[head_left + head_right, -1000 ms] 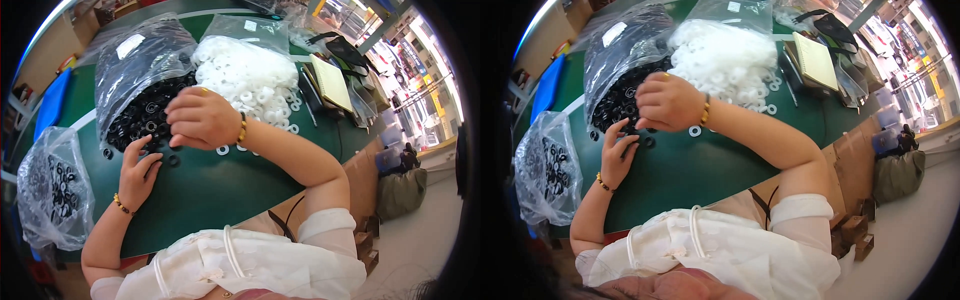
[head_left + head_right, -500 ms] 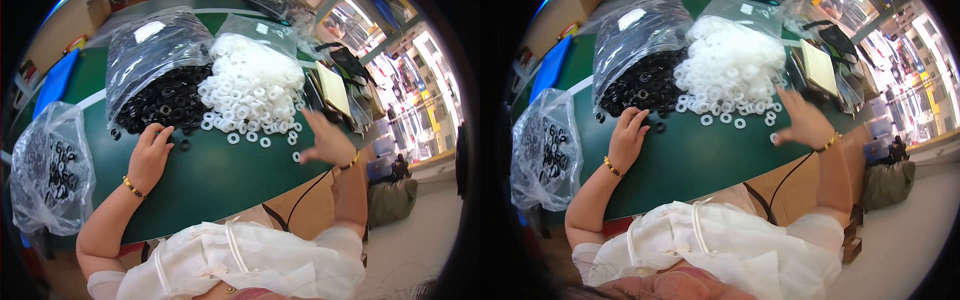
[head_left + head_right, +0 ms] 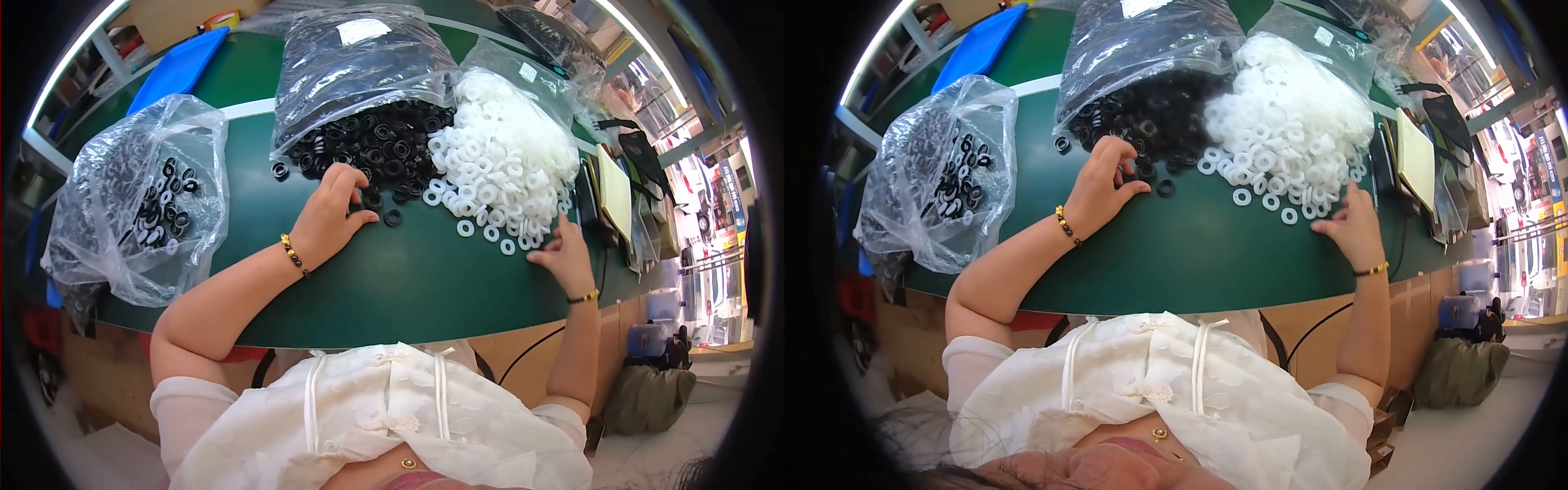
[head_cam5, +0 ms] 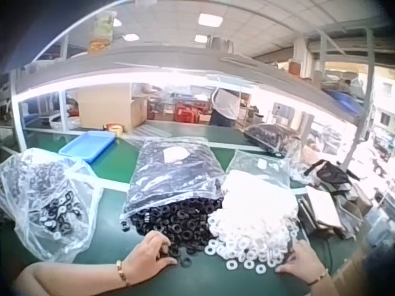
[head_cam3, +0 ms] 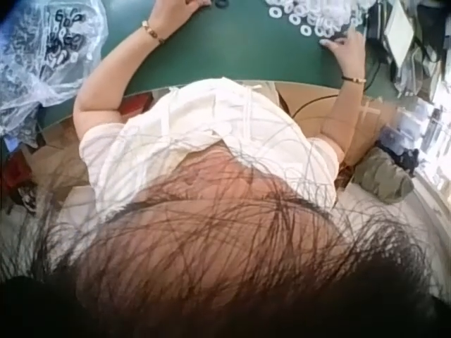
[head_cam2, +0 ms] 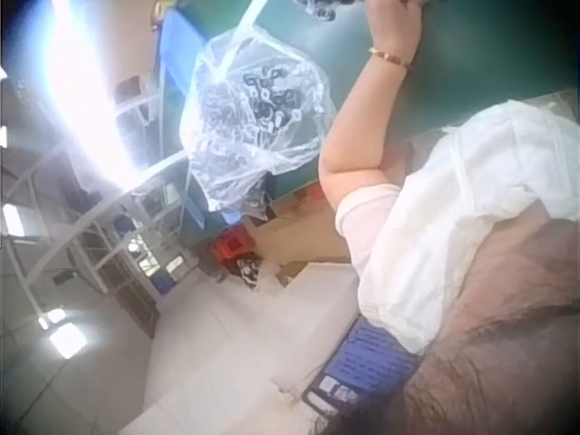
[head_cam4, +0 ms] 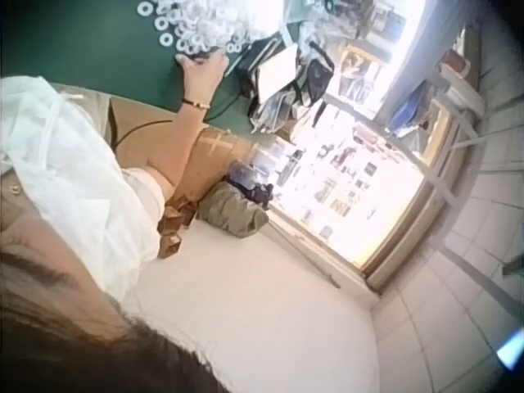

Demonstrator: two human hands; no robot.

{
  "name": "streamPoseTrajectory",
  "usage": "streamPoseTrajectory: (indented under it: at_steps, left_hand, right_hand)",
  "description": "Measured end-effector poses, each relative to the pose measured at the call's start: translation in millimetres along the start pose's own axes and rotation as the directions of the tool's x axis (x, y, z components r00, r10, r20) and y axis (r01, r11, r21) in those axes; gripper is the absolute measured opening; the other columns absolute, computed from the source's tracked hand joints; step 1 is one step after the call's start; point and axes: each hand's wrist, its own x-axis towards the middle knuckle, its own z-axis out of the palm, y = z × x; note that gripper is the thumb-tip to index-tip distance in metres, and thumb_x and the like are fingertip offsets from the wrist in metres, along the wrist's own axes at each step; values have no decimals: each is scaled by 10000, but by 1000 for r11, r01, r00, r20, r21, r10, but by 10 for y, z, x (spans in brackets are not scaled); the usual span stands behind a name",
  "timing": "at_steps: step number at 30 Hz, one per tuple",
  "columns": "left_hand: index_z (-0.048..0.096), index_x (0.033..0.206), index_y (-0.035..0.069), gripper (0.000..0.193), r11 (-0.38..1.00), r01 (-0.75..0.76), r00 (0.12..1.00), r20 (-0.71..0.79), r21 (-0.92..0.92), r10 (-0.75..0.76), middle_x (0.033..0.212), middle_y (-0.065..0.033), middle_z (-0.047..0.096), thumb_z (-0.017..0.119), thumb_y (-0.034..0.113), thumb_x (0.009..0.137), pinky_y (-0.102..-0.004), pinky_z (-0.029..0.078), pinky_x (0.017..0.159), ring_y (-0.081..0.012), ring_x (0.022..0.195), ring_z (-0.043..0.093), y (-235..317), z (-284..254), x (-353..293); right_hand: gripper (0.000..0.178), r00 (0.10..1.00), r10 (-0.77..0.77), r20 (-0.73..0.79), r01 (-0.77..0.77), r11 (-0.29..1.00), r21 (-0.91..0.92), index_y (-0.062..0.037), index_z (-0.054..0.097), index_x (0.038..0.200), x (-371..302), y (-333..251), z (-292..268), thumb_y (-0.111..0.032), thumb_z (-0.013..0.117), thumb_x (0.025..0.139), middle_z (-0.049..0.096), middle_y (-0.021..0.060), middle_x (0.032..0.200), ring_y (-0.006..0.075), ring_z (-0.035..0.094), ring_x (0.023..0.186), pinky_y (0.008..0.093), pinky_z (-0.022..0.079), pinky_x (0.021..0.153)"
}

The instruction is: The person assembles small plastic components by hand, inserting white plastic rings into black plastic rings.

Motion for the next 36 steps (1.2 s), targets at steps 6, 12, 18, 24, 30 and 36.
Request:
streamPoseTrajectory:
  at_steps: [6, 12, 18, 24, 30, 36]
  left_hand:
    - [642, 1059, 38, 322, 982, -131, 991, 48, 134, 126, 993, -108, 560, 793, 74, 777, -368, 518, 744, -288, 849, 600, 48, -13, -23]
    - [670, 1007, 34, 272, 973, -116, 993, 40, 197, 111, 956, -109, 596, 792, 77, 768, -371, 519, 767, -298, 888, 605, 13, -39, -4]
    - [586, 1296, 90, 546, 992, -30, 997, -63, 125, 38, 1055, -39, 695, 796, 52, 793, -237, 495, 603, -132, 811, 636, 17, -47, -15]
    - [555, 1355, 86, 592, 960, 158, 961, -185, -232, -204, 1054, -30, 661, 790, 30, 814, -201, 511, 697, -105, 870, 613, 12, -194, 81]
    - [603, 1281, 12, 441, 935, 153, 965, -154, -319, -211, 1106, -67, 607, 746, 17, 863, -245, 548, 800, -124, 969, 633, -119, -272, 138]
    - [599, 1275, -33, 311, 833, 162, 950, -144, -529, -276, 1168, -76, 621, 615, 102, 995, -256, 536, 814, -118, 977, 628, -11, -401, 175]
  right_hand:
    - [438, 979, -203, 2, 200, 962, -186, -32, 673, 1141, -120, -1059, -189, -133, 809, 737, 619, 96, 903, 268, 625, 736, 361, 511, 644]
    - [149, 805, -551, 220, 588, 789, -177, -91, 707, 921, 140, -1483, 307, -215, 713, 840, 641, 74, 862, 278, 651, 830, 391, 521, 669]
    - [111, 755, -655, 25, 649, 752, 118, -92, 726, 908, 74, -1533, 693, -172, 738, 832, 676, 60, 848, 265, 656, 761, 360, 527, 649]
    - [69, 753, -657, -24, 644, 729, 232, -96, 742, 868, 160, -1430, 798, -159, 739, 841, 677, 45, 783, 242, 655, 724, 335, 524, 620]
    - [76, 707, -707, -22, 686, 678, 264, -76, 752, 876, 201, -1430, 812, -127, 769, 822, 689, 64, 783, 228, 642, 678, 315, 501, 580]
    - [83, 693, -720, -37, 702, 662, 262, -74, 755, 883, 187, -1434, 821, -114, 775, 814, 689, 70, 787, 227, 641, 679, 313, 504, 586]
